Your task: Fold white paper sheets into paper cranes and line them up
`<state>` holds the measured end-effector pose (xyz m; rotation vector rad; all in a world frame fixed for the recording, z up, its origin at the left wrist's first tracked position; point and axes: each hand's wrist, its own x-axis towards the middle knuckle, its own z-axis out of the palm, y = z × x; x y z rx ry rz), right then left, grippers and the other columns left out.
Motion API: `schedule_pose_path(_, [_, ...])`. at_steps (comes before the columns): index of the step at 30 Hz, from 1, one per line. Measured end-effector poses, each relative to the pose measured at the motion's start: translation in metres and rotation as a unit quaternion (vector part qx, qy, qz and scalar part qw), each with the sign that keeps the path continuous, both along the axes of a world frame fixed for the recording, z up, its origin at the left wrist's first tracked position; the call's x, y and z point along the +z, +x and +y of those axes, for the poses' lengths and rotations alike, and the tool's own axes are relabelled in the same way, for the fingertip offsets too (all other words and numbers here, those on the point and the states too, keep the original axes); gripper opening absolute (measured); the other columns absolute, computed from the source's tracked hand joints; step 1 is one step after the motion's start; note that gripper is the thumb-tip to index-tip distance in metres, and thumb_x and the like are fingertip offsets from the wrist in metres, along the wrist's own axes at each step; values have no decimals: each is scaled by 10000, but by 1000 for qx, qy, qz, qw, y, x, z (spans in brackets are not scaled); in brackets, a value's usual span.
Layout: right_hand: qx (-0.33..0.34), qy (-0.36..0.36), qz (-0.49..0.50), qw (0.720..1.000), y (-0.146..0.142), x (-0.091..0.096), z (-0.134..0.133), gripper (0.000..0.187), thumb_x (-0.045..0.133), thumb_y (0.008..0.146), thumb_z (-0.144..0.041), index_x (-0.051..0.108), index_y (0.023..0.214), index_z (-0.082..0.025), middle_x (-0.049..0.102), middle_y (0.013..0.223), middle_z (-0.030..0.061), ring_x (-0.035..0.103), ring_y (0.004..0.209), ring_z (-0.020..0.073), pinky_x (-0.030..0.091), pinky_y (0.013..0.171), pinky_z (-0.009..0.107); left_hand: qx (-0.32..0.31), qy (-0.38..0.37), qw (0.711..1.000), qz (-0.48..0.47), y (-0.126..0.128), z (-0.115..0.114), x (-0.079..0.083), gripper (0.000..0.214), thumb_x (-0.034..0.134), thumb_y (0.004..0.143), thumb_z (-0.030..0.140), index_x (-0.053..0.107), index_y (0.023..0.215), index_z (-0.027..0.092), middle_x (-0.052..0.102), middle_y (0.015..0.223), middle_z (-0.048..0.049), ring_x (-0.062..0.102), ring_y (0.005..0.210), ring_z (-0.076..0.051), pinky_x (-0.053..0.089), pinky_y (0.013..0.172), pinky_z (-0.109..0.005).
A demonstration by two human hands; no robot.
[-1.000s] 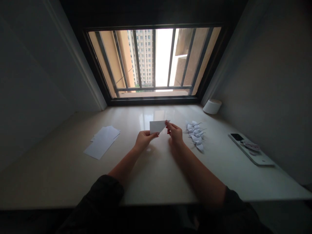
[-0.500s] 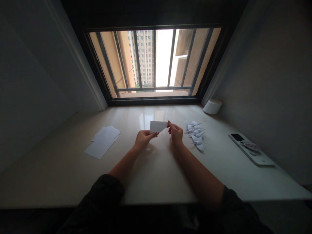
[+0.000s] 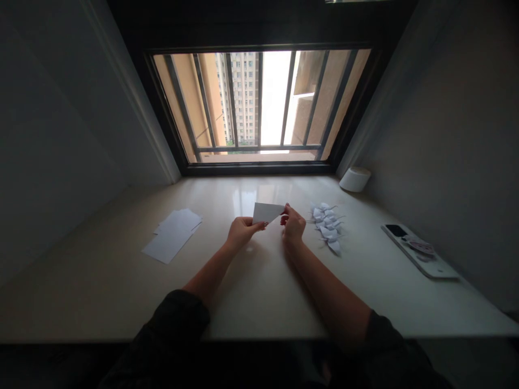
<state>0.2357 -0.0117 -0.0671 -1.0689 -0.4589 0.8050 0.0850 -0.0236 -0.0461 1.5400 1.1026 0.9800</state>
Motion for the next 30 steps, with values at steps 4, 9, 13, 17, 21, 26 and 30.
schedule_pose_path(4, [-30, -5, -80, 996, 1, 0, -2, 383, 575, 721, -479, 593, 508, -162, 417, 376, -54, 352, 371, 74, 283, 431, 231, 7, 10, 1000, 20, -3, 2, -1, 366, 688, 622, 485, 734, 729, 138, 718, 739, -96, 656, 742, -235, 446, 647, -281])
schedule_pose_path(9, [-57, -27, -177, 982, 1, -2, -3, 467, 504, 757, -550, 670, 604, -141, 487, 406, -25, 413, 400, 94, 342, 480, 235, 13, 24, 999, 40, -6, 3, 2, 350, 678, 626, 479, 737, 724, 148, 714, 709, -85, 644, 690, -220, 417, 602, -268])
schedule_pose_path(13, [-70, -35, -167, 983, 10, 4, -4, 533, 427, 798, -561, 706, 883, -115, 683, 720, 72, 450, 434, 94, 363, 480, 242, 60, 24, 994, 93, -15, 4, 6, 312, 696, 583, 472, 734, 662, 172, 677, 585, -46, 611, 621, -209, 373, 552, -263])
schedule_pose_path(17, [-4, 38, -262, 964, 17, 14, -7, 503, 473, 790, -553, 683, 989, -142, 692, 904, 107, 564, 656, 146, 429, 598, 264, 87, 62, 978, 179, -27, 6, 15, 301, 693, 568, 504, 722, 621, 209, 611, 492, -18, 577, 586, -201, 332, 540, -262])
schedule_pose_path(21, [156, 40, -414, 896, 12, 13, -10, 632, 719, 599, -502, 609, 1150, -212, 691, 913, 66, 582, 789, 188, 436, 662, 279, 103, 161, 917, 351, -31, 6, 22, 307, 635, 649, 538, 721, 694, 246, 636, 591, -37, 563, 601, -205, 300, 559, -280])
schedule_pose_path(26, [238, -28, -505, 829, 6, 3, -13, 314, 653, 671, -508, 733, 775, -223, 652, 640, 16, 534, 584, 149, 374, 570, 260, 99, 274, 841, 456, -33, 6, 24, 273, 578, 758, 468, 699, 723, 227, 662, 718, -89, 585, 723, -247, 332, 653, -327])
schedule_pose_path(30, [236, -35, -520, 820, 4, 4, -15, 290, 641, 681, -496, 717, 658, -217, 615, 560, 2, 497, 528, 134, 326, 529, 254, 100, 293, 847, 433, -35, 6, 26, 273, 575, 769, 470, 694, 734, 228, 666, 743, -95, 587, 782, -266, 365, 740, -370])
